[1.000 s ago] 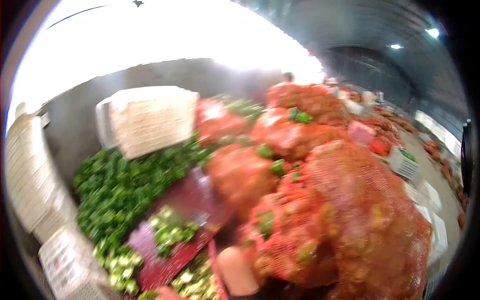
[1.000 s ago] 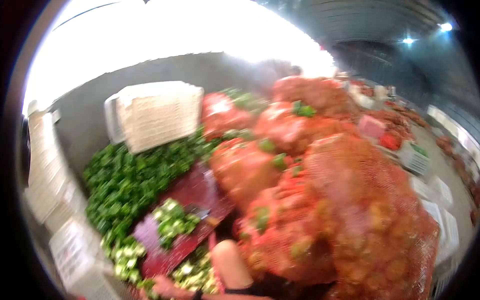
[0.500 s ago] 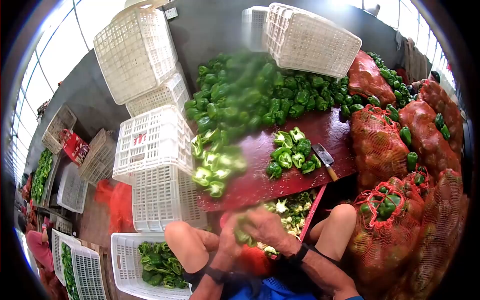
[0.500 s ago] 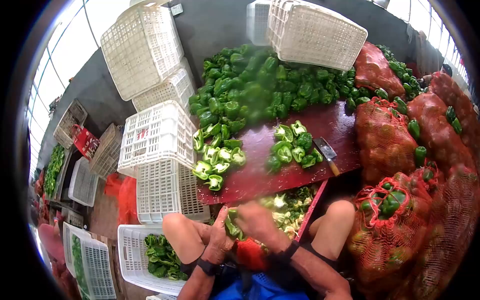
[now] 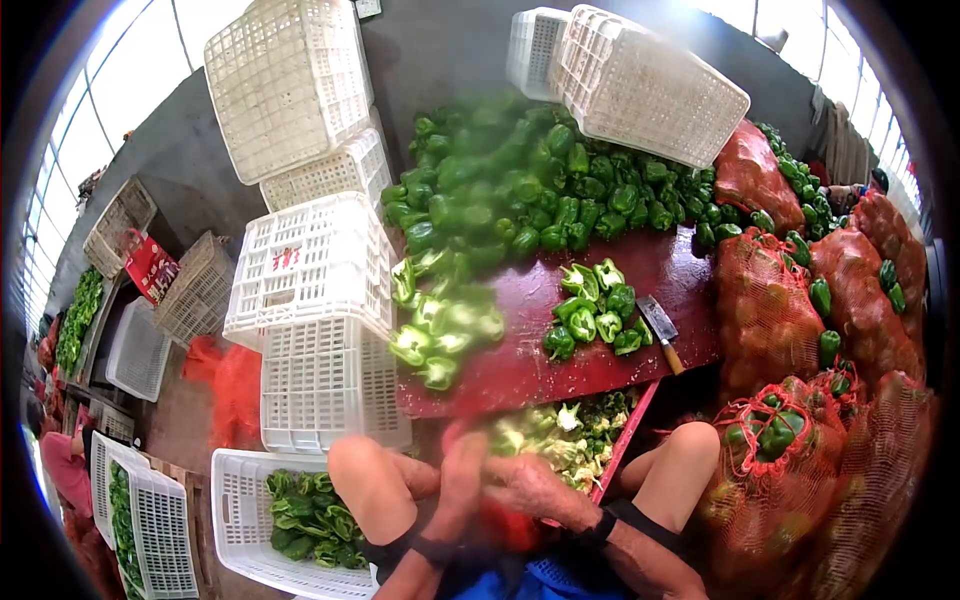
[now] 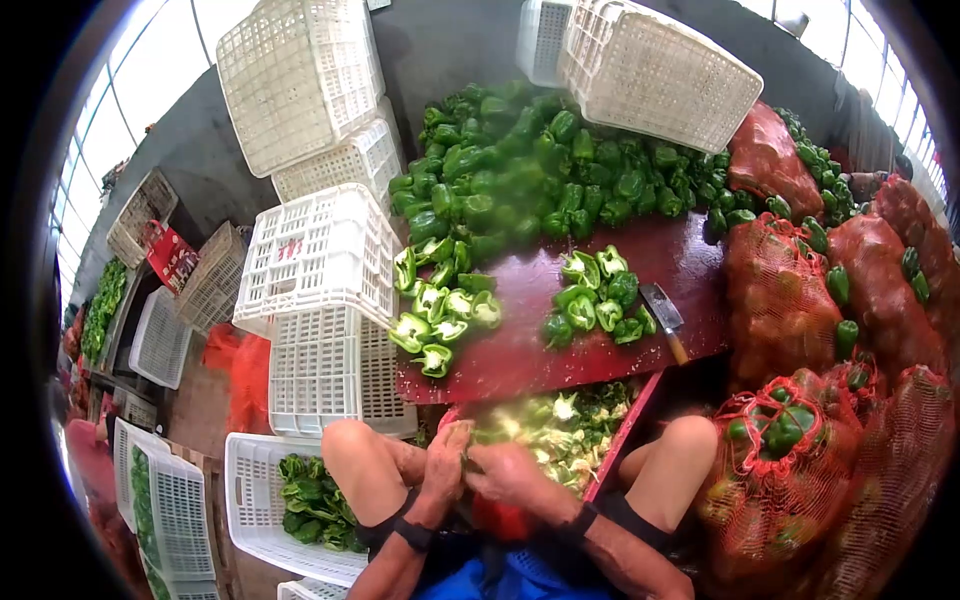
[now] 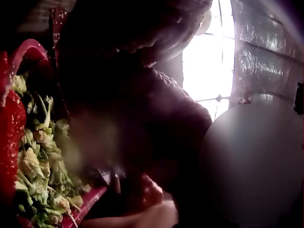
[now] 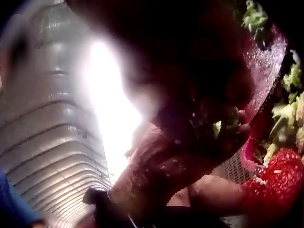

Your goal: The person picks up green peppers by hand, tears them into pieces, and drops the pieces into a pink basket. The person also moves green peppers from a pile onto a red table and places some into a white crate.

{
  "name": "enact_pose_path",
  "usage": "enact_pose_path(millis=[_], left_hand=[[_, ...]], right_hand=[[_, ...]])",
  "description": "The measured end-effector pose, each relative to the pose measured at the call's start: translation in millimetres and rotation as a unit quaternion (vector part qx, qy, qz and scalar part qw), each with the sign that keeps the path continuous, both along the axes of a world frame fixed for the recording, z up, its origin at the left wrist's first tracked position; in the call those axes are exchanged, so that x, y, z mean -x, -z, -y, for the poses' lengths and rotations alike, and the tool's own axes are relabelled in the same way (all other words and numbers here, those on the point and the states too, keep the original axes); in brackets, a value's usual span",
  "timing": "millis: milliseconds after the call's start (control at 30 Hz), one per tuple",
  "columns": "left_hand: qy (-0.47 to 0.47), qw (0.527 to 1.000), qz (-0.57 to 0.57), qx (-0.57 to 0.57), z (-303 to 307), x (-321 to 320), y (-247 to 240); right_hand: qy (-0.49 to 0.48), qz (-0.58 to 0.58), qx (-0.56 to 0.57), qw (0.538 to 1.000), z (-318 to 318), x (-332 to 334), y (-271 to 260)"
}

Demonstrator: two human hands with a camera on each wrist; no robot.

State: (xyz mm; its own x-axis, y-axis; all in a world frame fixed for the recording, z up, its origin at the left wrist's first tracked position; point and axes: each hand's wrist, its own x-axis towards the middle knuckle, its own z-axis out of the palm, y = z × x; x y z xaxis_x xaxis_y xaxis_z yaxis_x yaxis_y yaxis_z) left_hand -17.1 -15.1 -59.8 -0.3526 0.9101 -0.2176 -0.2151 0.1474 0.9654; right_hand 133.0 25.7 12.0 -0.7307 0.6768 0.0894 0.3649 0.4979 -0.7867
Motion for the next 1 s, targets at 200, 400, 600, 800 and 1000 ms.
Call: enact_pose_path(millis=[200,400,600,800,1000], left_hand=[[-0.036,0.996,0.066,0.045,0.4,5.9,5.5],[-0.117,0.959,0.255,0.032,-9.7,11.3,2.3],[-0.051,0.996,0.043,-0.052,14.9,14.2,-90.8],[-0.161,0.965,-0.105,-0.179,87.0,92.2,-158.7],[-0.284,0.818,-0.490,0.102,195.9,225.8,-66.3]], right_hand=[[0.029,-0.154,0.139,0.978,3.1,-4.6,-6.5],[0.192,-0.035,0.152,0.969,-11.3,-12.4,-10.9],[0.099,-0.073,0.105,0.987,-21.1,-15.2,16.6],[0.106,-0.005,0.177,0.979,-51.7,-23.6,6.9],[0.118,0.053,0.204,0.970,-65.7,-22.6,-12.3]])
